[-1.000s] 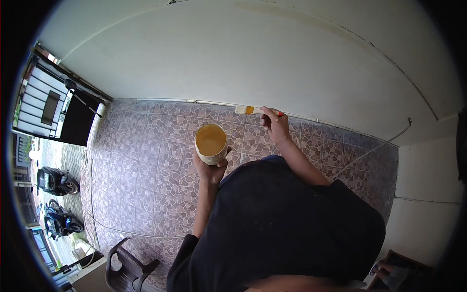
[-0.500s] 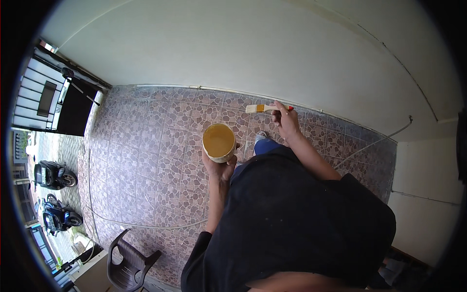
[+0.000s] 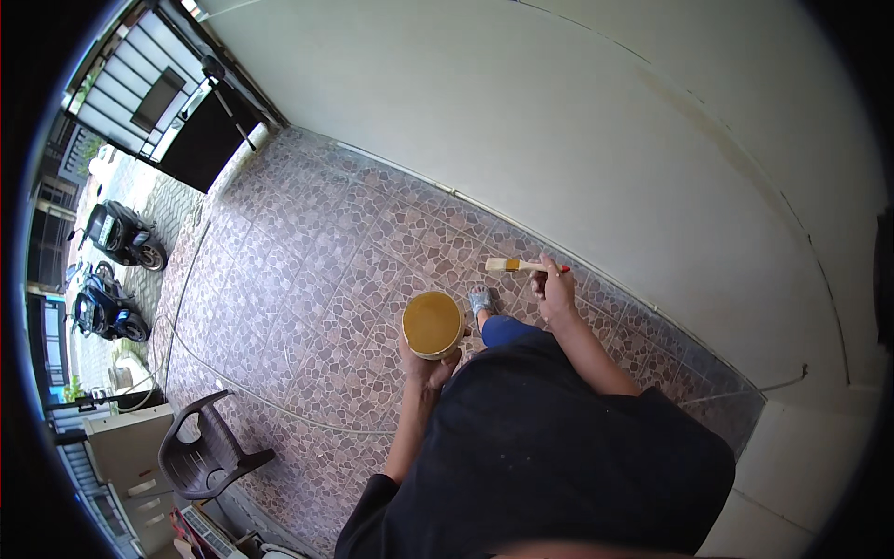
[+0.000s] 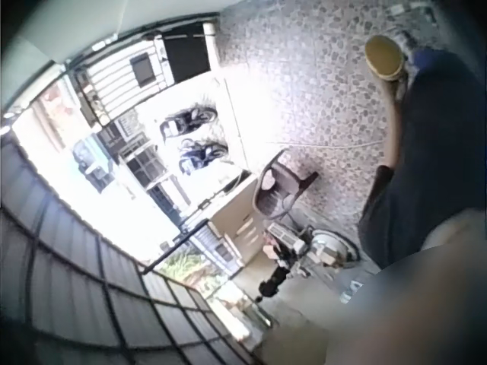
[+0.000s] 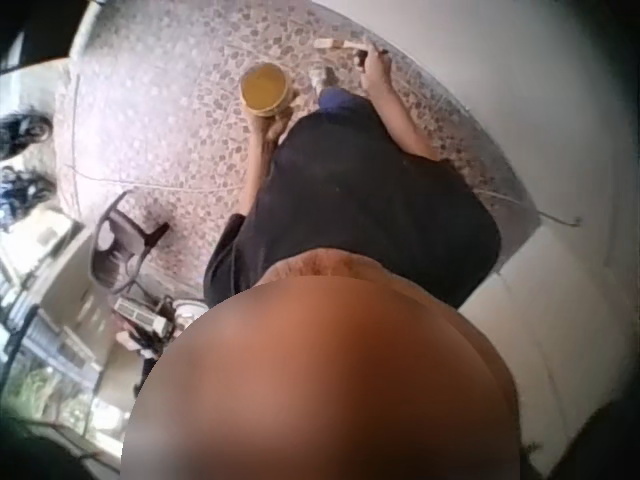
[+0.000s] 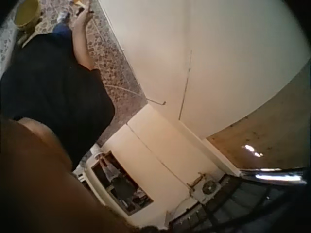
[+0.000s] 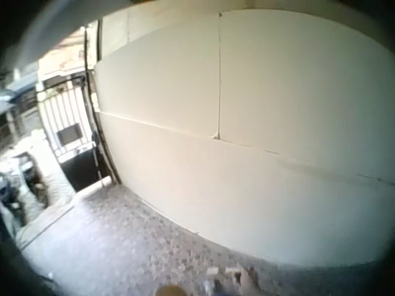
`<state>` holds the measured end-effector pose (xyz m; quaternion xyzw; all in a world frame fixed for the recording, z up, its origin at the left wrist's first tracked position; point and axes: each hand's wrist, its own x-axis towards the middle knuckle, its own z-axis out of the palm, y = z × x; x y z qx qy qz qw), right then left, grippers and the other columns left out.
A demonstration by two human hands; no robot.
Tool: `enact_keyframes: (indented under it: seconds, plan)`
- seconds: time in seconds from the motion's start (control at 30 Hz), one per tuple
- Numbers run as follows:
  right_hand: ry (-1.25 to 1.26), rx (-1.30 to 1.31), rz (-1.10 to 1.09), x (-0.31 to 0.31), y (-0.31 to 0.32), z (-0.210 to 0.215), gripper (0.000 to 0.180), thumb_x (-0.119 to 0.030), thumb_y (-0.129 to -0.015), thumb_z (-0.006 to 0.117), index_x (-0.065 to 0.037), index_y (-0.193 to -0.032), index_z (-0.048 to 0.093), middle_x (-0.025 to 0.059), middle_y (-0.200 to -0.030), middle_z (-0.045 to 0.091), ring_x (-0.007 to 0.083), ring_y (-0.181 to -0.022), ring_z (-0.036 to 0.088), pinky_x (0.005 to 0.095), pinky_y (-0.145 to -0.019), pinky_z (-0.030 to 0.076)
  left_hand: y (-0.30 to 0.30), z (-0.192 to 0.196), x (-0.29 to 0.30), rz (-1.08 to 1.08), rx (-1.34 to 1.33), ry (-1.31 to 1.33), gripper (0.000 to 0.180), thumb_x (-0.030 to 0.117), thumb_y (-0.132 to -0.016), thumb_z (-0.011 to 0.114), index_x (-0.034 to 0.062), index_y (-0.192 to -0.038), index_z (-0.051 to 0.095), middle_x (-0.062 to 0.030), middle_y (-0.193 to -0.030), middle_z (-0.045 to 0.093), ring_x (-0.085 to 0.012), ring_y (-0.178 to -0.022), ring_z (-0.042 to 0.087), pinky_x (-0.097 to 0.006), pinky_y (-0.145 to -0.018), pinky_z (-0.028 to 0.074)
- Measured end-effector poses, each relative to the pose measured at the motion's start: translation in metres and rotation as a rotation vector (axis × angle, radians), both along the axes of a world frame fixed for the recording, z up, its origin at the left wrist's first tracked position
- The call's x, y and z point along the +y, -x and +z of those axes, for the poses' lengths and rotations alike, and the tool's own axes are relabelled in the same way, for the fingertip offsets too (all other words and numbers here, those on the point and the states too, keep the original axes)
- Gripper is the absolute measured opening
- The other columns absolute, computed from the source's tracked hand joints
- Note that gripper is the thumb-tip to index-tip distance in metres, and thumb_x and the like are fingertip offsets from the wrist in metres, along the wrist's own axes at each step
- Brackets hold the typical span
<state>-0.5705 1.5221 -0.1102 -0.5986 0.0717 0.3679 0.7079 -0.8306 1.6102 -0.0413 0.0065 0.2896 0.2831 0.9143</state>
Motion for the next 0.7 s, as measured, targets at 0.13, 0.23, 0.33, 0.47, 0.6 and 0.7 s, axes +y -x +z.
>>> enact_keyframes:
  seconds: [0.13, 0.23, 0.33, 0.47, 0.6, 0.7]
  plan:
    - [-0.075, 0.028, 0.107, 0.061, -0.01, 0.005, 0.03, -0.029, -0.101, 0.066, -0.003, -0.086, 0.066, 0.0044, -0.065, 0.063, 0.0108, -0.044, 0.052, 0.0257, -0.039, 0.034, -0.005, 0.006, 0.037, 0.046, -0.116, -0.078, 0.062, 0.054, -0.107, 0.029, 0.0037, -0.13, 0.055, -0.0314, -0.102, 0.069, -0.0323, -0.066, 0.071, -0.028, -0.038, 0.046]
    - [-0.033, -0.083, 0.186, 0.106, -0.02, 0.006, 0.028, -0.026, -0.104, 0.063, 0.0, -0.095, 0.072, 0.0015, -0.065, 0.06, 0.0085, -0.047, 0.05, 0.024, -0.041, 0.036, -0.012, 0.013, 0.067, 0.093, -0.096, -0.093, 0.06, 0.052, -0.107, 0.03, 0.003, -0.132, 0.055, -0.0323, -0.105, 0.068, -0.0336, -0.069, 0.072, -0.028, -0.039, 0.047]
    - [-0.008, -0.199, 0.248, 0.143, -0.03, -0.001, 0.027, -0.024, -0.103, 0.063, 0.0, -0.093, 0.071, 0.0012, -0.065, 0.06, 0.008, -0.047, 0.049, 0.0235, -0.042, 0.036, -0.02, 0.013, 0.09, 0.155, -0.166, -0.136, 0.058, 0.048, -0.107, 0.032, 0.0016, -0.135, 0.053, -0.0328, -0.112, 0.066, -0.0351, -0.079, 0.074, -0.026, -0.042, 0.05]
    - [0.019, -0.149, 0.278, 0.193, -0.044, -0.008, 0.028, -0.024, -0.103, 0.064, 0.0, -0.09, 0.07, 0.0023, -0.066, 0.062, 0.0079, -0.047, 0.049, 0.0233, -0.042, 0.036, -0.023, 0.018, 0.116, 0.218, -0.212, -0.166, 0.056, 0.045, -0.107, 0.034, 0.0004, -0.136, 0.052, -0.033, -0.12, 0.064, -0.0369, -0.09, 0.073, -0.025, -0.044, 0.051]
    - [0.018, -0.174, 0.342, 0.236, -0.042, -0.005, 0.029, -0.025, -0.103, 0.065, 0.001, -0.09, 0.07, 0.003, -0.065, 0.063, 0.0076, -0.046, 0.049, 0.0235, -0.042, 0.036, -0.009, -0.002, 0.133, 0.23, -0.287, -0.195, 0.062, 0.05, -0.105, 0.047, -0.001, -0.14, 0.05, -0.0322, -0.133, 0.056, -0.0411, -0.104, 0.067, -0.022, -0.046, 0.054]
    - [0.01, -0.203, 0.369, 0.261, -0.024, 0.0, 0.029, -0.025, -0.103, 0.065, 0.0, -0.089, 0.07, 0.0029, -0.065, 0.063, 0.0074, -0.047, 0.049, 0.0235, -0.043, 0.036, 0.005, -0.001, 0.146, 0.254, -0.269, -0.179, 0.06, 0.05, -0.106, 0.045, -0.0005, -0.137, 0.052, -0.0313, -0.129, 0.059, -0.0406, -0.102, 0.068, -0.022, -0.045, 0.054]
